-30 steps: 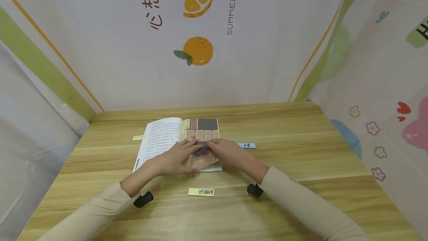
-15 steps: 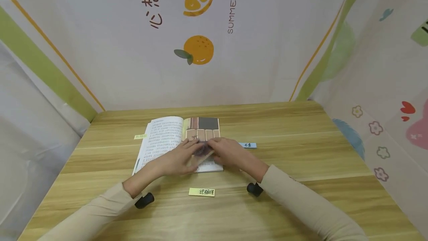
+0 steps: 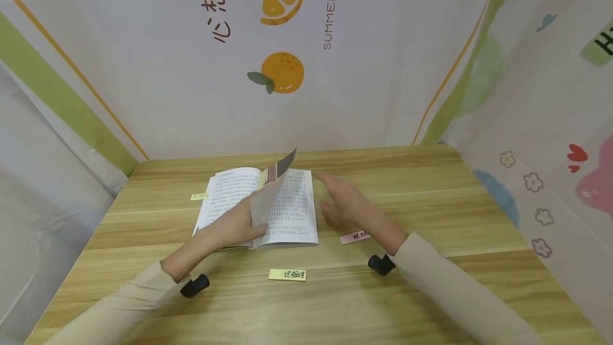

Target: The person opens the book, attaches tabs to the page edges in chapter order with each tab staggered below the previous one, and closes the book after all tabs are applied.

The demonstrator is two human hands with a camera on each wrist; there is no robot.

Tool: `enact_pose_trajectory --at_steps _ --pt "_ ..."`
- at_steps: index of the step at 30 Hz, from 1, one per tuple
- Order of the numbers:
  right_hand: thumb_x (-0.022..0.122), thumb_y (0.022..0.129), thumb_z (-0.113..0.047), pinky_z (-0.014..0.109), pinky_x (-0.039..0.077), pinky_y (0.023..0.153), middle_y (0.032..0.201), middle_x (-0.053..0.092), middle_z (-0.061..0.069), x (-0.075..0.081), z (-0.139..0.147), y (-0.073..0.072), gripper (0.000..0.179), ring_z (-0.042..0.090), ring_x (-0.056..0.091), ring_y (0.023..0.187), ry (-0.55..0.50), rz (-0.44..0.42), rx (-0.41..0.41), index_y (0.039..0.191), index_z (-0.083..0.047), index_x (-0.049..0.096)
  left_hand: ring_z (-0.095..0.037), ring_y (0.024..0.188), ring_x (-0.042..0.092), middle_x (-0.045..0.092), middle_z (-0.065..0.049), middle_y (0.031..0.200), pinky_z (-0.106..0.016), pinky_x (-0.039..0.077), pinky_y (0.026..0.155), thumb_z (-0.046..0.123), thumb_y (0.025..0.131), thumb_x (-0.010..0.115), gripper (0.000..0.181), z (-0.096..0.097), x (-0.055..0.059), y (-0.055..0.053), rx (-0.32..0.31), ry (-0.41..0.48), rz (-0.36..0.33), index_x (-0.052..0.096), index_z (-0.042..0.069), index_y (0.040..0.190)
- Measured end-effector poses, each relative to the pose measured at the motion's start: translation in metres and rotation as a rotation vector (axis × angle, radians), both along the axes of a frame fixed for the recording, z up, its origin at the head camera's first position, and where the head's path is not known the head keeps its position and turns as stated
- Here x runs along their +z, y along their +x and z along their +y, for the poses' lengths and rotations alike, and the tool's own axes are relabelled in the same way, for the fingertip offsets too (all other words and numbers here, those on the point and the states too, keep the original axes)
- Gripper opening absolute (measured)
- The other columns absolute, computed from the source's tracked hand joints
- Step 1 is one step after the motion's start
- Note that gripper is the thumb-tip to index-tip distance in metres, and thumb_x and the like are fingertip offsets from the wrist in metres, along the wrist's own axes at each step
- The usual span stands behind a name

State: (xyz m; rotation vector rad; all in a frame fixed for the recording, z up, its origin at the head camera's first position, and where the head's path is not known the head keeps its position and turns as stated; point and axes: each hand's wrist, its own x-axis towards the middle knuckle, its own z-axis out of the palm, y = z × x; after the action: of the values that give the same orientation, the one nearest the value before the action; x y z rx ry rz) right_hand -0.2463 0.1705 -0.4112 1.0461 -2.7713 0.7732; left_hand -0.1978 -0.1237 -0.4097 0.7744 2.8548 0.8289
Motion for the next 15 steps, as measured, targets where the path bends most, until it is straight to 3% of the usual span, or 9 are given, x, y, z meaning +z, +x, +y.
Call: enact_pose_trajectory --at_steps 3,5,7,11,13,15 --pt "0.077 0.086 0.000 0.050 0.046 0.104 0.144 0.052 0.023 -0.005 0.004 0.004 0.070 0.037 0.060 0.116 0.001 0.007 0.029 0.148 0.004 0.043 -0.040 0.130 0.048 0.039 -0.025 0.153 -0.054 0.046 0.103 0.010 0.083 0.076 0.094 -0.011 0.011 0.001 0.081 0.086 0.022 0.023 0.003 0.160" --pt "0.077 0.087 -0.002 0.047 0.050 0.101 0.139 0.056 0.024 -0.009 0.004 0.005 0.066 0.034 0.063 0.109 0.013 0.001 0.052 0.145 0.006 0.046 -0.041 0.141 0.036 0.032 -0.023 0.159 -0.056 0.034 0.113 0.012 0.085 0.074 0.091 -0.020 0.019 0.001 0.111 0.091 0.057 0.022 0.001 0.160" --pt "0.077 0.088 -0.005 0.044 0.051 0.098 0.137 0.058 0.021 -0.012 0.002 0.006 0.064 0.030 0.063 0.105 0.037 -0.018 0.060 0.144 0.005 0.048 -0.041 0.143 0.033 0.032 -0.025 0.158 -0.055 0.029 0.116 0.012 0.088 0.072 0.088 -0.029 0.026 0.001 0.134 0.076 0.098 0.022 -0.004 0.158" --pt "0.074 0.090 -0.010 0.044 0.047 0.104 0.136 0.060 0.017 -0.014 -0.003 0.009 0.057 0.030 0.060 0.118 0.082 -0.057 0.066 0.141 0.003 0.053 -0.040 0.130 0.046 0.043 -0.025 0.148 -0.057 0.040 0.107 0.008 0.087 0.073 0.083 -0.048 0.034 0.001 0.163 0.074 0.154 0.026 -0.005 0.154" --pt "0.073 0.091 -0.011 0.043 0.048 0.103 0.132 0.063 0.015 -0.015 -0.006 0.010 0.054 0.030 0.061 0.116 0.100 -0.089 0.068 0.140 0.001 0.055 -0.039 0.125 0.050 0.047 -0.024 0.144 -0.056 0.044 0.103 0.006 0.086 0.074 0.082 -0.057 0.035 0.001 0.170 0.075 0.164 0.028 -0.004 0.154" --pt "0.074 0.091 -0.014 0.044 0.047 0.104 0.131 0.063 0.014 -0.016 -0.009 0.010 0.053 0.030 0.059 0.121 0.113 -0.109 0.078 0.139 -0.001 0.056 -0.041 0.130 0.046 0.044 -0.025 0.147 -0.058 0.040 0.107 0.006 0.086 0.074 0.084 -0.065 0.035 0.002 0.178 0.060 0.164 0.027 -0.003 0.155"
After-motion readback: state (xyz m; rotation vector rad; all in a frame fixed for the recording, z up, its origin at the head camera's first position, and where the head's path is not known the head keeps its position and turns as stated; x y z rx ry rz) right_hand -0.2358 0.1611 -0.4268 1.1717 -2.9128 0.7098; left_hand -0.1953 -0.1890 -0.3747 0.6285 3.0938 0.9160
